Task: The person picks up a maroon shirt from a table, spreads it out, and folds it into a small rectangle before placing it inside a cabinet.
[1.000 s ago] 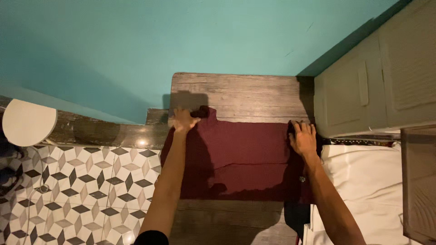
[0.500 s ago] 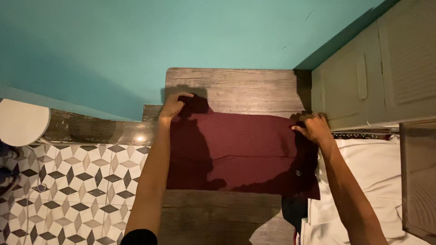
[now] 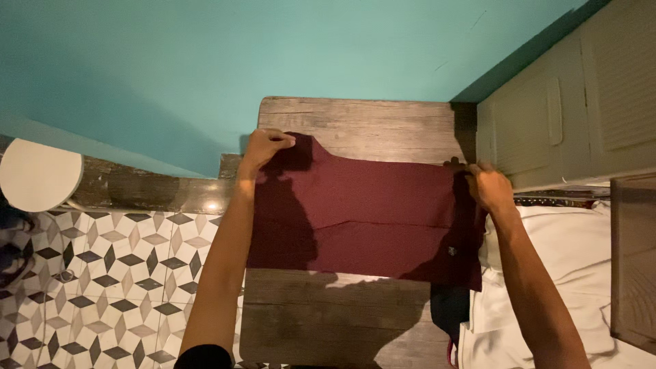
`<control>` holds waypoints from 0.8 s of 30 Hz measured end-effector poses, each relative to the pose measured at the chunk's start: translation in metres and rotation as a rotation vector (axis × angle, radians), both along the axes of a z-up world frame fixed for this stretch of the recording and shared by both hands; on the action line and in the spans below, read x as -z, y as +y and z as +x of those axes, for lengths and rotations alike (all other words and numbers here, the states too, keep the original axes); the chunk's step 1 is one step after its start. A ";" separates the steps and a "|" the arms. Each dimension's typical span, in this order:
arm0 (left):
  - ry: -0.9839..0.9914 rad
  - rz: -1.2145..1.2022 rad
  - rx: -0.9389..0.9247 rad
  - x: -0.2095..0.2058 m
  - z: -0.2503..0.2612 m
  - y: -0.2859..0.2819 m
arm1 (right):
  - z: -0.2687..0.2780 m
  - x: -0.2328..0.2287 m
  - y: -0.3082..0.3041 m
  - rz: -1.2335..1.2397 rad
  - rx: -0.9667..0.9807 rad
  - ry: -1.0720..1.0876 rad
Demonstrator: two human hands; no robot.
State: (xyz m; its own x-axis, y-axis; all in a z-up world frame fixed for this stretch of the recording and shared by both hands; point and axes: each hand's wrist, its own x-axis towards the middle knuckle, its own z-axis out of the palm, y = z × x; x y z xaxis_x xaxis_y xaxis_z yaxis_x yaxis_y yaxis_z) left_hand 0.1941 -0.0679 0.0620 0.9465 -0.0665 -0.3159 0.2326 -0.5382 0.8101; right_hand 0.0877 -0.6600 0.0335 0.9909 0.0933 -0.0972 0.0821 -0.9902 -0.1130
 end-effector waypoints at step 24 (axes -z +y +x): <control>-0.675 -0.094 0.341 -0.074 -0.205 0.027 | -0.156 -0.034 0.034 0.076 0.096 -0.096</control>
